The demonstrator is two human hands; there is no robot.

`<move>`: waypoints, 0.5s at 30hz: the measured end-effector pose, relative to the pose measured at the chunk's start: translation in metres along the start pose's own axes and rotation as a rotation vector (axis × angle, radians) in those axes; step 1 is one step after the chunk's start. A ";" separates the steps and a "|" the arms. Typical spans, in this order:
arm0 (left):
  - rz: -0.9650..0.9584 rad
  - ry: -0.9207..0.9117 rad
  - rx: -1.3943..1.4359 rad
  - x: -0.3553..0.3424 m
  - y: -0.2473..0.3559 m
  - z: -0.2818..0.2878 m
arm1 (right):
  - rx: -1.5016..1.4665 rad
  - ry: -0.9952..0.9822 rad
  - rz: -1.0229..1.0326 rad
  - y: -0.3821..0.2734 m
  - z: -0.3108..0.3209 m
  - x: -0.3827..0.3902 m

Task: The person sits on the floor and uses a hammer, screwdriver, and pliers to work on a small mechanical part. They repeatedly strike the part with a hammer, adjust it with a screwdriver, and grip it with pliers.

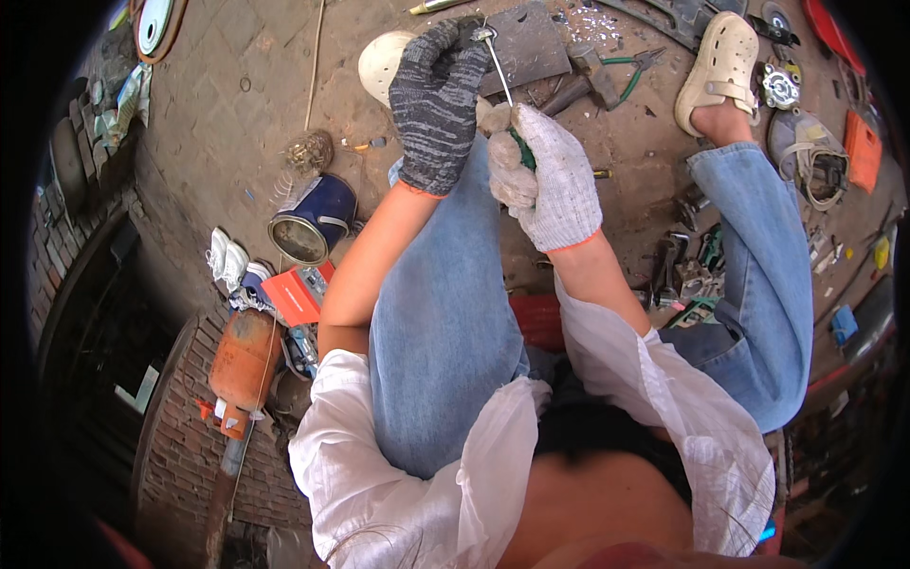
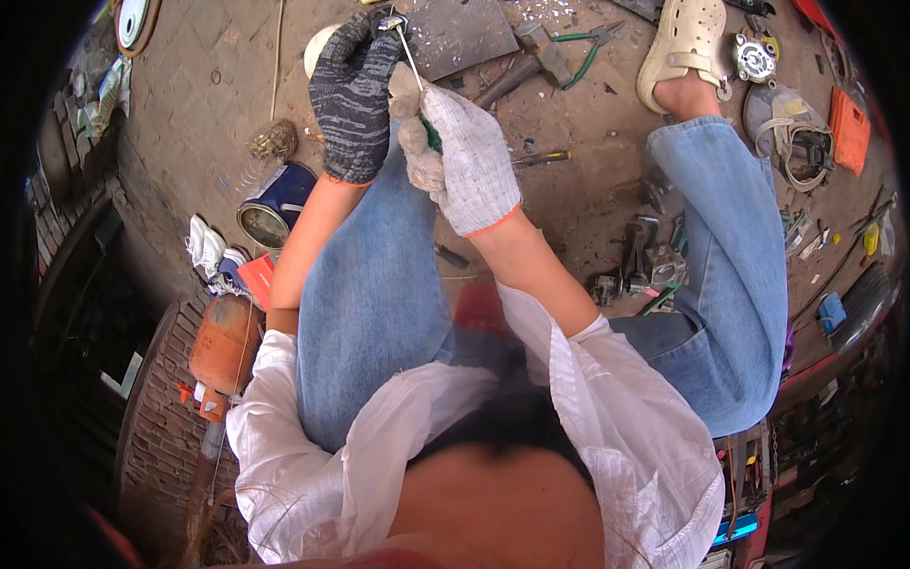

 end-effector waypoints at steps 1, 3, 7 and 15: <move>-0.037 0.000 0.001 -0.001 0.001 -0.001 | 0.041 0.013 0.024 -0.002 0.000 -0.001; -0.106 -0.001 -0.001 -0.004 0.013 -0.005 | 0.086 0.031 0.029 -0.002 0.003 -0.001; 0.134 -0.095 -0.116 -0.005 -0.009 -0.008 | -0.145 -0.123 -0.089 0.006 0.009 -0.009; 0.276 -0.156 0.052 -0.009 -0.015 -0.018 | -0.135 -0.155 -0.063 0.008 0.025 -0.023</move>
Point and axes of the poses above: each hand's wrist, its own x-axis away from the middle knuckle, its own z-axis out of the back of the hand, y = z × x, the point moved 10 cm from there along -x, towards the middle knuckle, and after that the axes turned 1 degree about -y, right-handed, at the moved point
